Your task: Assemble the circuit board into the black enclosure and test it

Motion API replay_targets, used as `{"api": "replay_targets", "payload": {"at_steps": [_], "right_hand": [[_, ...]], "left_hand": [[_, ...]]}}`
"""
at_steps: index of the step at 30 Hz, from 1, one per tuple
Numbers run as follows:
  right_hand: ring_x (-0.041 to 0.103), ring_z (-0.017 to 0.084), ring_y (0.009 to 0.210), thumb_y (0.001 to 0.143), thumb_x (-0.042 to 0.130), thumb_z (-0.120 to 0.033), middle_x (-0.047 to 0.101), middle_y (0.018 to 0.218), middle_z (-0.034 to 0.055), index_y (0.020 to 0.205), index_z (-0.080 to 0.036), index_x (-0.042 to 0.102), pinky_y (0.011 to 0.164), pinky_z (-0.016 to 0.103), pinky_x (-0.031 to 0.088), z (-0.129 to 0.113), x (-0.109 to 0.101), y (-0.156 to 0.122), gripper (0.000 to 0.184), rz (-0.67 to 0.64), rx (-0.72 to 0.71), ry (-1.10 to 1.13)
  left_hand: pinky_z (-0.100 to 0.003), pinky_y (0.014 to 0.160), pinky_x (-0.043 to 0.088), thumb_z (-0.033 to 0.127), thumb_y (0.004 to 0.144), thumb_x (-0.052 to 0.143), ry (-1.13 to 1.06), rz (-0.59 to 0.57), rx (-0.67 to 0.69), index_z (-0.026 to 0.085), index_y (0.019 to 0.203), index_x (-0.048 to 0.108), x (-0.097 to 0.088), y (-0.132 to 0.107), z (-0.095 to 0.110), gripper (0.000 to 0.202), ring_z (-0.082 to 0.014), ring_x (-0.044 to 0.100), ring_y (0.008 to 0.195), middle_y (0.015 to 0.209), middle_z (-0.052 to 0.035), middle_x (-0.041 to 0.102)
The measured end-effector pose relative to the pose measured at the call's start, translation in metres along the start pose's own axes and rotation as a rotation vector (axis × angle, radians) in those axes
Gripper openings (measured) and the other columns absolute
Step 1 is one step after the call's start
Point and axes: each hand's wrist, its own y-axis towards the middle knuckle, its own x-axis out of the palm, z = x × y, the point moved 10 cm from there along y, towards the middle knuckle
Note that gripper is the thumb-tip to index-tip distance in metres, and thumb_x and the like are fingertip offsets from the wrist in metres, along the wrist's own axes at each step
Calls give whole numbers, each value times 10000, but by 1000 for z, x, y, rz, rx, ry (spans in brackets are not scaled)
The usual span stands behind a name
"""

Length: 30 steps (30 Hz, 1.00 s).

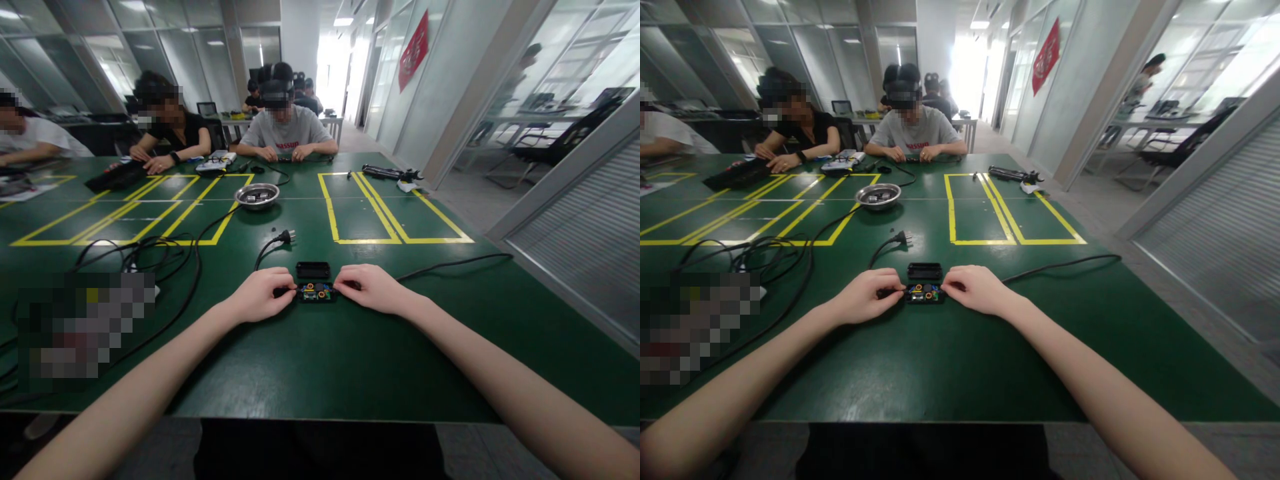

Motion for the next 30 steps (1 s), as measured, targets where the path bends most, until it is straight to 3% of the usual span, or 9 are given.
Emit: {"api": "replay_targets", "payload": {"at_steps": [4,7,9,13,22,30], "right_hand": [[573,139,652,936,613,-263,646,779,1,977,-202,691,632,263,428,4,-2,-1,107,71,5,38],[625,175,762,941,602,-270,678,936,40,1285,-205,644,709,309,508,4,-4,-3,353,125,-15,39],[656,213,921,966,566,-269,674,1072,82,1377,-224,620,831,368,549,1,-4,-3,416,136,-59,32],[648,247,1049,988,546,-267,658,1125,104,1286,-234,697,939,428,560,-2,-1,-3,335,123,-95,45],[650,249,1065,989,578,-243,687,1124,96,1163,-251,747,971,457,565,-4,-7,-4,243,169,-122,109],[689,206,894,949,631,-255,713,1045,70,1102,-231,730,831,381,590,8,-12,-4,183,254,-20,271]], "left_hand": [[-280,731,503,247,980,521,50,26,-4,179,876,695,0,1,-2,214,-177,655,801,879,-48,689],[-343,845,532,300,1044,430,62,73,-44,180,1099,687,-3,2,-8,289,-208,672,918,1012,-76,719],[-398,911,534,411,1035,492,91,54,-43,181,1217,662,-1,2,-9,339,-243,665,1004,1092,-95,714],[-510,1026,497,595,854,740,157,0,-4,199,1319,647,5,1,-5,619,-326,620,1169,1276,-141,666],[-525,1096,480,457,859,776,37,54,-5,233,1204,706,5,-1,-6,417,-318,626,1232,1313,-123,683],[-503,1076,529,324,782,832,-168,124,-70,253,1503,423,2,-3,-11,832,-284,658,1185,1382,-119,614]]}}
